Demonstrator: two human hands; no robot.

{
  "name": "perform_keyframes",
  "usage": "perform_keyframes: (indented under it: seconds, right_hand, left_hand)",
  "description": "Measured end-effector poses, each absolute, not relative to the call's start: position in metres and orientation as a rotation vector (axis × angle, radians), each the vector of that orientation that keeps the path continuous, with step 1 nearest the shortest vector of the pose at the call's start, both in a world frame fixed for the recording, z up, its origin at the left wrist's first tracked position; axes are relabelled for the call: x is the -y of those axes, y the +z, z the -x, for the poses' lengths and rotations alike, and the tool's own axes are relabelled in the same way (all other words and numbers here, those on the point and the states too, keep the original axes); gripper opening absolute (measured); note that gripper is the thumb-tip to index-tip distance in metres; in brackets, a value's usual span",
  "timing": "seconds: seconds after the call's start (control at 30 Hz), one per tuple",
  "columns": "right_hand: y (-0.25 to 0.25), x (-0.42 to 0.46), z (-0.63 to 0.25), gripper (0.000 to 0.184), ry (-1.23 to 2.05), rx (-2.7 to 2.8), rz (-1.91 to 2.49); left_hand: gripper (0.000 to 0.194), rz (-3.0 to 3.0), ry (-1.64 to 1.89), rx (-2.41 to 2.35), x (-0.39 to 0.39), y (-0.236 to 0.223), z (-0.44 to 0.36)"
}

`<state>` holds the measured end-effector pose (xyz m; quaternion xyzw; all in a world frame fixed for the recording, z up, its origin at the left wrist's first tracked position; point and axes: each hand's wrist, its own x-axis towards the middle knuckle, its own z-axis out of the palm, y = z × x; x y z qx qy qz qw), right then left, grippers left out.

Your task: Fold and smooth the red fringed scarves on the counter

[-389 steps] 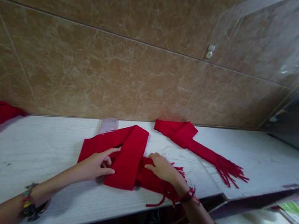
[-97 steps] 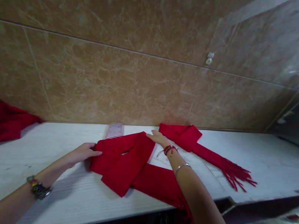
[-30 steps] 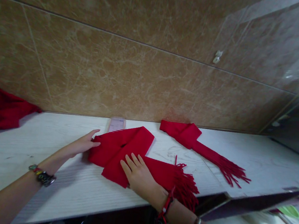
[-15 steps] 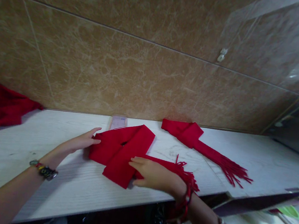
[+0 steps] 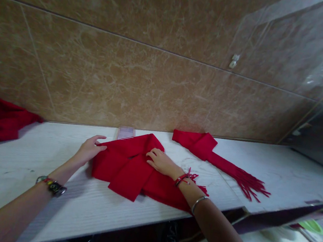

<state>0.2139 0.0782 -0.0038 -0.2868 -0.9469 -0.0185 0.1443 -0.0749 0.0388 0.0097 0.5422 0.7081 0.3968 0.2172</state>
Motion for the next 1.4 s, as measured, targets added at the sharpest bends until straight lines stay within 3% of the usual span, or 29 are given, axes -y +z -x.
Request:
perform_keyframes:
  seconds: [0.13, 0.33, 0.53, 0.63, 0.83, 1.23, 1.4]
  right_hand:
    - [-0.002, -0.089, -0.217, 0.028, 0.093, 2.584, 0.819]
    - [0.005, -0.147, -0.206, 0.044, 0.248, 2.198, 1.461]
    - [0.003, -0.177, -0.206, 0.022, 0.428, 2.301, 1.412]
    - [0.006, -0.184, -0.216, 0.026, 0.457, 2.263, 1.352]
    - [-0.001, -0.196, -0.222, 0.025, 0.565, 2.219, 1.327]
    - [-0.005, -0.189, -0.223, 0.021, 0.782, 2.119, 1.368]
    - [0.006, -0.180, -0.232, 0.017, 0.848, 2.106, 1.405]
  left_hand:
    - [0.043, -1.563, 1.060, -1.940, -0.040, 0.006, 0.072]
    - [0.058, -1.392, 0.979, -1.751, -0.030, 0.016, 0.074]
    - [0.077, -1.242, 0.993, -1.552, -0.018, 0.033, 0.082]
    - [0.072, -1.211, 1.081, -1.501, -0.022, 0.031, 0.084]
    - [0.041, -1.247, 1.168, -1.562, -0.033, 0.018, 0.080]
    - [0.044, -1.290, 0.795, -1.699, -0.017, 0.034, 0.085]
    - [0.046, -1.279, 0.838, -1.647, -0.014, 0.035, 0.075]
